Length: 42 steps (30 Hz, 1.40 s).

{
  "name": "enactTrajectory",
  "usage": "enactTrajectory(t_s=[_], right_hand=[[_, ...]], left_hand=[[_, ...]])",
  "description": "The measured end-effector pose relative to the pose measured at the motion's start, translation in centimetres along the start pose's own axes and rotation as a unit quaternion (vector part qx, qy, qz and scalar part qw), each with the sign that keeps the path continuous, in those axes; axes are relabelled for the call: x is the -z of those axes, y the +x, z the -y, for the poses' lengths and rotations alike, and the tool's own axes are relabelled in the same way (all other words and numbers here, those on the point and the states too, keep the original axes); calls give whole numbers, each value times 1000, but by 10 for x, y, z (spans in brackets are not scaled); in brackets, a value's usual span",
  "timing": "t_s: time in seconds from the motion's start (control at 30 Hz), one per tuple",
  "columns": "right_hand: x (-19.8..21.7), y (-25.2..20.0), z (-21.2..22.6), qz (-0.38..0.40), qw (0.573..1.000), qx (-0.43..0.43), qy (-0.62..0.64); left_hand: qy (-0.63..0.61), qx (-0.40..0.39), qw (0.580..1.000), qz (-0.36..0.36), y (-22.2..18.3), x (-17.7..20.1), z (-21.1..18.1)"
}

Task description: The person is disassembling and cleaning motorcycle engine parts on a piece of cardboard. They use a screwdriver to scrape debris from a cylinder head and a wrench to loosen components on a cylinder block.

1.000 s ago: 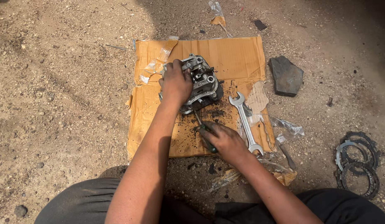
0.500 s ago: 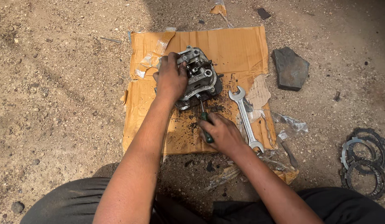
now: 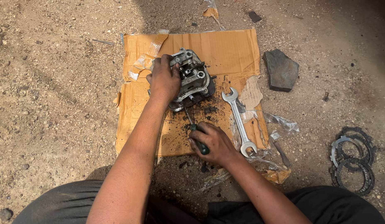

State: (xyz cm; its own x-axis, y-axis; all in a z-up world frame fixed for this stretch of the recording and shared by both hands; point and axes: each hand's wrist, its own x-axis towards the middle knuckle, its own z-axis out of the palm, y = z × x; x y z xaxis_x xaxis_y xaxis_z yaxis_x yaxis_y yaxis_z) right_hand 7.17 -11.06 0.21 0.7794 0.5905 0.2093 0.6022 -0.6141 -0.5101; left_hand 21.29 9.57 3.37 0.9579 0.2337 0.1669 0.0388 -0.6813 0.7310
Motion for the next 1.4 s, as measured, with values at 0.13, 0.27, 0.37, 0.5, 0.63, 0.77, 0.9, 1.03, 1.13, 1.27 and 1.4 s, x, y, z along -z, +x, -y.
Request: enactTrajectory(t_s=[0.13,0.27,0.37,0.5,0.63,0.77,0.9,1.03,1.13,1.27,1.4], right_hand=[[7,4,-2,4,998,-69,14],[-6,3,10,-24,989,63,-131],[0,15,-1,-7,978,-68,-199],[0,8,1,21,989,-21,-146],[3,-9,-1,12,998,-49,-47],[20,0,-18,-45,985,-161,31],[-2,-8,8,-11,996,-92,3],[0,-1,-8,-74,977,-173,102],[15,-3,-34,-167,923,-241,248],[-18,-11,-9,-109,971,-139,158],[-10,-6,-22,-114,906,-243,328]], left_hand=[[0,-5,1000,0,-3,-1,2],[-1,-8,1000,-5,0,-3,3],[-11,-15,1000,-15,-2,-4,5],[-1,-7,1000,-7,0,2,4],[-14,3,1000,3,-3,2,0],[7,0,1000,14,-2,6,-3],[-8,2,1000,0,-5,-2,-6],[-2,3,1000,-11,-3,2,1],[-2,1,1000,-15,-3,-2,0],[-6,-11,1000,-24,-2,-3,2],[-19,1,1000,-9,-2,-4,4]])
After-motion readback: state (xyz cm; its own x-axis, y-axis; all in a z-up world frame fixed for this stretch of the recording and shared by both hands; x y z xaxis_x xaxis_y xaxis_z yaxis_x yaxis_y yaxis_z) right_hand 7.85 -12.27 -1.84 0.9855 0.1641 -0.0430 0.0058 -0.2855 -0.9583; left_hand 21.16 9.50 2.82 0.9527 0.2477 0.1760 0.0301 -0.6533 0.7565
